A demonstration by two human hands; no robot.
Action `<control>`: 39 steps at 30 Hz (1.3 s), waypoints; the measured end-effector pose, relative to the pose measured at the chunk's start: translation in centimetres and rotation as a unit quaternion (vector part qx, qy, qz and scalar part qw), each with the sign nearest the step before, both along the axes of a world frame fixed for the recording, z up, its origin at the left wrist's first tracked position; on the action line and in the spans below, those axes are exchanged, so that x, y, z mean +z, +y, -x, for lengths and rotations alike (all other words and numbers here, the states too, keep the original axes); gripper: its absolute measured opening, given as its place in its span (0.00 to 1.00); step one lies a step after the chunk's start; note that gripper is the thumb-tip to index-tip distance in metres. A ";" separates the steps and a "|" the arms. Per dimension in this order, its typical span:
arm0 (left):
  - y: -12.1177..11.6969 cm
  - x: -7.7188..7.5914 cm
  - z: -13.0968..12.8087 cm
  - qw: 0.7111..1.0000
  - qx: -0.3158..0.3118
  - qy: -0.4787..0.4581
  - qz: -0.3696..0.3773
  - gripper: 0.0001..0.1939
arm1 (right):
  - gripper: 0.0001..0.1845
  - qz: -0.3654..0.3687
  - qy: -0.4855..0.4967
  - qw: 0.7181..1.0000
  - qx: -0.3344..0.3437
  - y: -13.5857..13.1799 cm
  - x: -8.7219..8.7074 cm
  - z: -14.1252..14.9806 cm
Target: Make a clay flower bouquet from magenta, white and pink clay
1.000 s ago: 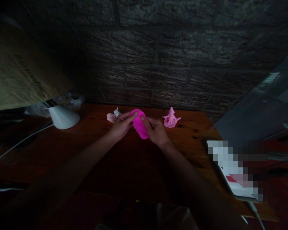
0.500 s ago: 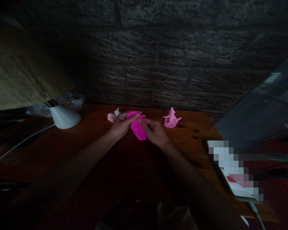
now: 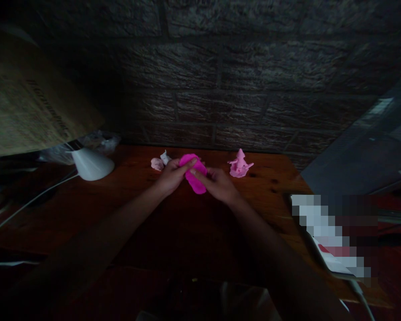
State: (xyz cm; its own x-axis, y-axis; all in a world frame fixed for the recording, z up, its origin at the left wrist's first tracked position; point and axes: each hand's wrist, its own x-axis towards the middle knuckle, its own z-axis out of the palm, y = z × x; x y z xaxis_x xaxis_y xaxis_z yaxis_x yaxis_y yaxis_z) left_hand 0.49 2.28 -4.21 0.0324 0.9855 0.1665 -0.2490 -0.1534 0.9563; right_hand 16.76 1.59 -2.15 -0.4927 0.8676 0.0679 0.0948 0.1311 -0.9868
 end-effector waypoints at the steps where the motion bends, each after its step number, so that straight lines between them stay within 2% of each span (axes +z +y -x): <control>1: 0.1 0.0 0.0 1.000 0.010 -0.004 -0.006 0.17 | 0.24 0.038 0.006 0.999 0.023 0.0 -0.1 0.0; 4: 0.2 0.2 0.0 0.999 0.035 -0.032 -0.018 0.16 | 0.26 0.141 0.018 0.987 0.075 -0.1 -0.4 0.1; 6: 0.2 0.4 0.0 0.998 0.029 -0.054 -0.005 0.16 | 0.28 0.156 0.017 0.984 0.082 -0.1 -0.5 0.0; 12: -0.3 0.5 -0.5 0.994 -0.063 -0.068 0.061 0.18 | 0.28 0.106 0.029 0.994 0.022 0.0 -0.3 0.0; 18: -0.1 0.2 -0.1 0.999 0.011 -0.038 0.025 0.20 | 0.27 0.128 0.041 0.990 0.053 0.3 -0.1 -0.2; 26: -0.1 1.2 -0.2 0.990 -0.016 -0.119 0.073 0.20 | 0.31 0.071 0.000 0.997 0.009 0.5 -0.6 -0.1; 30: 0.0 0.8 0.0 0.995 -0.007 -0.092 0.050 0.19 | 0.30 0.071 0.041 0.996 0.026 0.6 -0.8 0.1; 35: 0.0 0.2 0.2 1.000 0.022 -0.008 -0.003 0.20 | 0.29 0.046 0.084 0.995 0.007 0.9 -1.0 0.2; 39: -0.1 0.3 -0.1 1.000 0.015 -0.026 -0.009 0.20 | 0.29 0.012 0.078 0.997 -0.017 1.1 -1.0 0.1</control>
State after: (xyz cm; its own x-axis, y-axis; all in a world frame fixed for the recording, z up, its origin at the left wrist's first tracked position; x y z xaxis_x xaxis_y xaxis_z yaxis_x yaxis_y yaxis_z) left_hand 0.63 2.20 -3.94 -0.0054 0.9827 0.1849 -0.2934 -0.1783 0.9392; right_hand 16.68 2.66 -3.13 -0.4489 0.8856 0.1195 -0.0559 0.1057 -0.9928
